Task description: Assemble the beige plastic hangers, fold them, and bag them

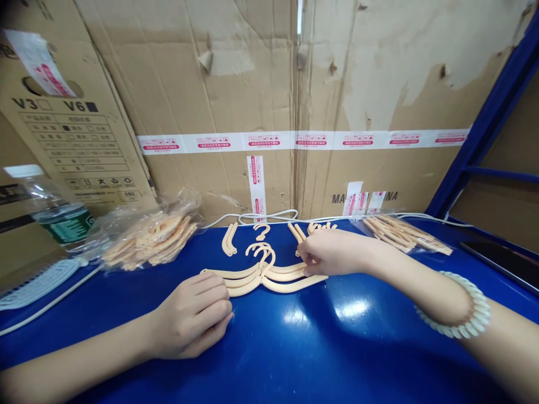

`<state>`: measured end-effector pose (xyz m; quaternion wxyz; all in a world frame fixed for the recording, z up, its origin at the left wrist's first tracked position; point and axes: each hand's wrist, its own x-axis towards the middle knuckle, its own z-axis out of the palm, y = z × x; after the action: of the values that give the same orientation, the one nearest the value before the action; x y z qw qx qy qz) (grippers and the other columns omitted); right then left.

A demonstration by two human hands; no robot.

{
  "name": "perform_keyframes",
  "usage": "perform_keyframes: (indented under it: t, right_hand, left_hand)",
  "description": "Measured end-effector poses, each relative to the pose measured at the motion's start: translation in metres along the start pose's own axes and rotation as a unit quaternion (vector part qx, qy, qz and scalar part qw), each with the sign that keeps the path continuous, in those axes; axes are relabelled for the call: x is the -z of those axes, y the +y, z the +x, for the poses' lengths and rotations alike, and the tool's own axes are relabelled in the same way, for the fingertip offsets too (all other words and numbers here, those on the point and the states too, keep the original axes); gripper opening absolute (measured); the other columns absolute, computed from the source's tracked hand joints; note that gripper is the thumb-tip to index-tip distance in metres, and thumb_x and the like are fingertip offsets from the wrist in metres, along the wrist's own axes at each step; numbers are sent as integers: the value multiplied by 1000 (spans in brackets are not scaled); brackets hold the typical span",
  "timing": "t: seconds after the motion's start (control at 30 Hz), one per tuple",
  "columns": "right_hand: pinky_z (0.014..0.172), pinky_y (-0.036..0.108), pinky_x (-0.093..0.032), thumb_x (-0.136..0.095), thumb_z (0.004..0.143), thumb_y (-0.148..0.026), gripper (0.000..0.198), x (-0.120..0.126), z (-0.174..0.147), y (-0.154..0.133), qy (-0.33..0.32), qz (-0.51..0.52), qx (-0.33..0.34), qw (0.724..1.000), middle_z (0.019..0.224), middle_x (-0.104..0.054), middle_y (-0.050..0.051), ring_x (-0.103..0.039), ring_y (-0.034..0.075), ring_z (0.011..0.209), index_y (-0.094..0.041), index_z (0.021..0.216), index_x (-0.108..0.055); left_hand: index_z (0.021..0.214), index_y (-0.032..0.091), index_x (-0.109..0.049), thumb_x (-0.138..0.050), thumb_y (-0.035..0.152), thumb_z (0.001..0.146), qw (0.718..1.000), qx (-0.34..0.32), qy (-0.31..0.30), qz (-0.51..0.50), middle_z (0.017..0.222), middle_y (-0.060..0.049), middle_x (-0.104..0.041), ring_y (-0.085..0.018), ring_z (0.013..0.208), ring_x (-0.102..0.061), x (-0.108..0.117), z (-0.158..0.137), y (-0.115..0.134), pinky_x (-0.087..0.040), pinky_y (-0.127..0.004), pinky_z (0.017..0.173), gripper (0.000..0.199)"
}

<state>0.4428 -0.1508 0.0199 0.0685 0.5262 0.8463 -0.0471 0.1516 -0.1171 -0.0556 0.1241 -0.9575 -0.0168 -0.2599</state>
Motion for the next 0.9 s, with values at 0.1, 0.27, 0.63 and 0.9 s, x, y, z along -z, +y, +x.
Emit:
perform_keyframes:
  t: [0.1, 0.27, 0.63, 0.9]
  right_hand:
    - [56, 25, -33, -58, 80, -18, 8, 1, 0, 1, -2, 5, -2, 1000, 71, -65, 3, -58, 16, 64, -18, 73, -61]
    - [57, 25, -34, -58, 84, -20, 9, -3, 4, 1, 12, -4, -2, 1000, 72, -65, 3, -59, 17, 66, -18, 76, -62]
    - [65, 26, -42, -52, 90, -13, 14, -29, 31, 11, 183, -14, 18, 983, 89, -69, 8, -64, 19, 78, -16, 88, -66]
    - [73, 28, -47, -57, 85, -9, 21, -24, 90, 12, 188, -27, 45, 981, 103, -73, 10, -68, 24, 92, -17, 101, -70]
  left_hand:
    - [76, 19, -53, -48, 12, 86, 996, 71, 24, -56, 68, -4, -57, -19, 65, -48, 3, 1, -11, -38, -33, 62, 13]
    - [87, 18, -56, -42, 21, 95, 957, 258, 57, -117, 85, -6, -63, -20, 82, -59, 3, -10, -56, -46, -33, 76, 16]
    - [101, 21, -64, -42, 18, 92, 941, 300, 40, -153, 107, -5, -72, -22, 104, -65, -24, -34, -94, -49, -40, 96, 24]
    - [108, 20, -66, -47, 13, 91, 948, 279, 30, -150, 110, -7, -72, -23, 106, -64, -23, -36, -93, -49, -44, 98, 26]
